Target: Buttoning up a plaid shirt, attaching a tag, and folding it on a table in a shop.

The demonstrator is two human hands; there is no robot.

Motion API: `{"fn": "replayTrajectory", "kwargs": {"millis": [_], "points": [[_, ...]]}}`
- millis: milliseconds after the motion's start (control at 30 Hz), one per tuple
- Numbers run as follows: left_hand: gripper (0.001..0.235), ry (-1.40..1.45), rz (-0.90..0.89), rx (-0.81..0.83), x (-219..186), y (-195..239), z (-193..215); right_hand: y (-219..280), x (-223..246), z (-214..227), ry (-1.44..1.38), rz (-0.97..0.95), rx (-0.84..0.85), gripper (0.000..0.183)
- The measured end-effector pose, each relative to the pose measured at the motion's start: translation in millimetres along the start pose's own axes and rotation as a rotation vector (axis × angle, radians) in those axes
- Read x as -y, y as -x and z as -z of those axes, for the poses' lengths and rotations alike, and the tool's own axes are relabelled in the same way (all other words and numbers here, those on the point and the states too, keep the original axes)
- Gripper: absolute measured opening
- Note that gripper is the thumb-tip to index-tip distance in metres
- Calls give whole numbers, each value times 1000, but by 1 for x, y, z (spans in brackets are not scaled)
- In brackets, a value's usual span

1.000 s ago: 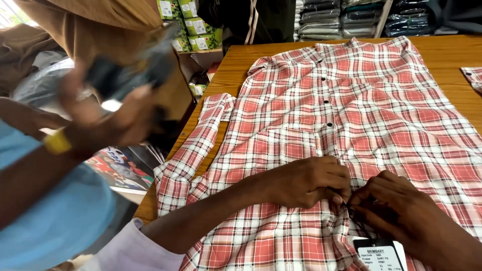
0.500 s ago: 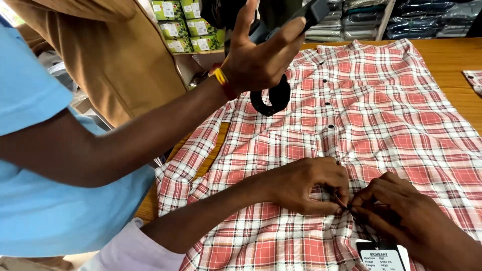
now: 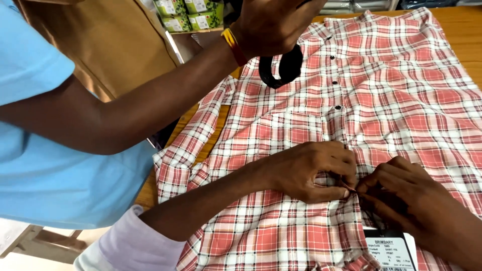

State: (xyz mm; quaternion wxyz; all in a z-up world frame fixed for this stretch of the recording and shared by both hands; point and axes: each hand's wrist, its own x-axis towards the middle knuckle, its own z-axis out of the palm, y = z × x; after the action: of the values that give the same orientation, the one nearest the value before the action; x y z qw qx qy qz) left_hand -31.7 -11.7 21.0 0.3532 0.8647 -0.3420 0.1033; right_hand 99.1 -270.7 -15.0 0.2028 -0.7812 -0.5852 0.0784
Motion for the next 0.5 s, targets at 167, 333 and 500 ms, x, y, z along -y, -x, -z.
{"fn": "replayTrajectory", "kwargs": {"millis": [167,333,500], "points": [[28,-84,-40,8,-6,-4,12,-7,15,8,127,17,48,32],[30,-603,-207,-268,-40,-5,80,-10,3,-5,90,94,-40,29],[34,-1184,-116,-407,-56,36,142,-15,29,15,30,155,0,26]]}}
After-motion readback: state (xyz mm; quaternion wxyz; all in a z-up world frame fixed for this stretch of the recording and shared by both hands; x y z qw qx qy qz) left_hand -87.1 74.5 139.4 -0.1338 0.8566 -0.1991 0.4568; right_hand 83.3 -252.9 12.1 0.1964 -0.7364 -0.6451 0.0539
